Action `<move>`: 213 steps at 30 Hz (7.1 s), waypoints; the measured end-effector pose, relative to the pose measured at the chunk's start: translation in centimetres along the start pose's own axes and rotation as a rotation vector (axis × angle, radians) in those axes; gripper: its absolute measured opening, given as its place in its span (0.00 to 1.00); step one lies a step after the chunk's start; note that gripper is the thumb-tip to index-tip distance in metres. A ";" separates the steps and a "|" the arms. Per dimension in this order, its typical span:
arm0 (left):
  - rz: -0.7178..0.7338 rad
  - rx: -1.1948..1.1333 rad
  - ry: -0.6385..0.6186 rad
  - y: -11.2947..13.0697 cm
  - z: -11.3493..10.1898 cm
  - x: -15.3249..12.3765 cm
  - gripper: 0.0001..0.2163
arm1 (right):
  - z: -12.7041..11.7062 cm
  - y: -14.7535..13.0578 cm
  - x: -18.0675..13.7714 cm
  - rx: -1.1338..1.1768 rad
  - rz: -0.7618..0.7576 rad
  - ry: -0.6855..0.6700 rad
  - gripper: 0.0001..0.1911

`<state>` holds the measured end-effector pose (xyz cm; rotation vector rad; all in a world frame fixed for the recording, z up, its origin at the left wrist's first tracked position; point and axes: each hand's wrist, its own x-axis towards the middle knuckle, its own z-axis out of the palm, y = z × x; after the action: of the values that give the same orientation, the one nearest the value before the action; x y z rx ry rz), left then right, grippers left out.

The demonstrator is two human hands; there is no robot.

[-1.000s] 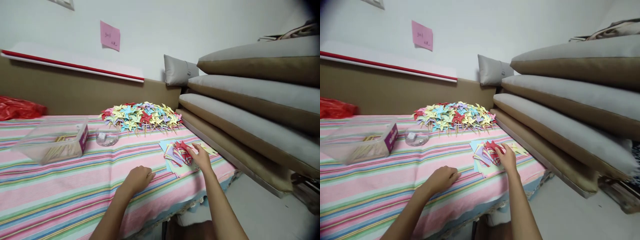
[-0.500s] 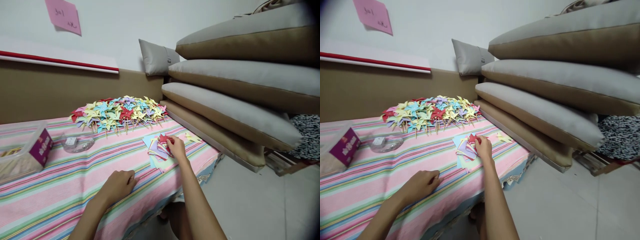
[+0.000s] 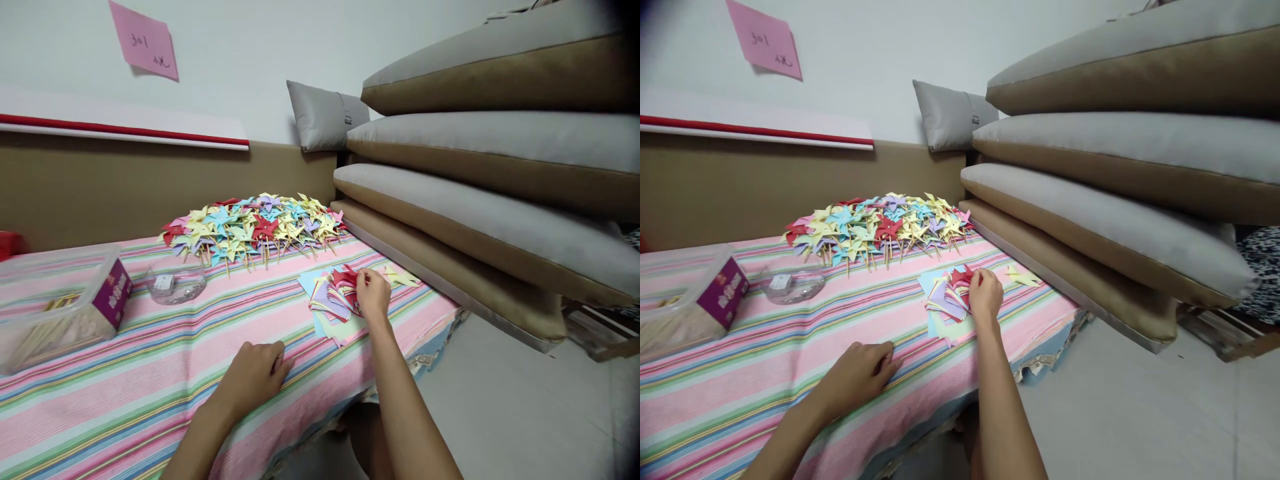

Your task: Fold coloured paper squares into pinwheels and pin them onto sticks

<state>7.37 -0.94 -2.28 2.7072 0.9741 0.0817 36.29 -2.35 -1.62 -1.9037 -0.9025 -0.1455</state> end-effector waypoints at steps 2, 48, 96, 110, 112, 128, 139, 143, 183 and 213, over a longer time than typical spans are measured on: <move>0.008 -0.015 0.010 0.2 0.0 -0.3 0.16 | -0.7 -0.5 -0.1 0.066 0.005 0.093 0.18; -0.344 -1.642 0.882 -1.2 -2.5 -2.8 0.22 | 2.5 -9.8 -11.9 0.845 -0.287 -0.756 0.22; -0.293 -1.446 0.813 0.9 -3.7 -3.1 0.14 | 3.4 -11.5 -13.3 0.972 -0.013 -0.623 0.08; -0.298 -1.408 0.849 0.5 -3.3 -3.1 0.15 | 3.4 -11.6 -13.4 0.970 -0.005 -0.649 0.11; -0.320 -1.369 0.876 0.4 -3.4 -3.2 0.14 | 3.4 -11.7 -13.3 1.005 0.047 -0.640 0.12; -0.103 -1.209 0.604 -0.2 -3.7 -3.5 0.14 | 1.5 -11.3 -12.3 1.064 0.179 -0.910 0.15; -0.162 -1.361 0.510 0.0 -4.0 -3.4 0.24 | 2.1 -11.6 -11.8 1.304 0.402 -0.825 0.14; -0.155 -1.308 0.510 -0.1 -3.8 -3.4 0.17 | 1.9 -11.6 -11.3 1.437 0.510 -0.831 0.11; -0.234 -1.063 0.593 -1.0 -3.2 -3.2 0.14 | 3.0 -11.5 -12.8 1.230 0.421 -0.972 0.17; -0.208 -0.978 0.511 -1.7 -3.5 -3.6 0.15 | 2.5 -11.1 -12.6 1.139 0.425 -0.981 0.16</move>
<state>3.01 -1.15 0.80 1.6911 0.9700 0.9638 19.46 -4.23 -0.61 -0.9328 -0.8398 1.3667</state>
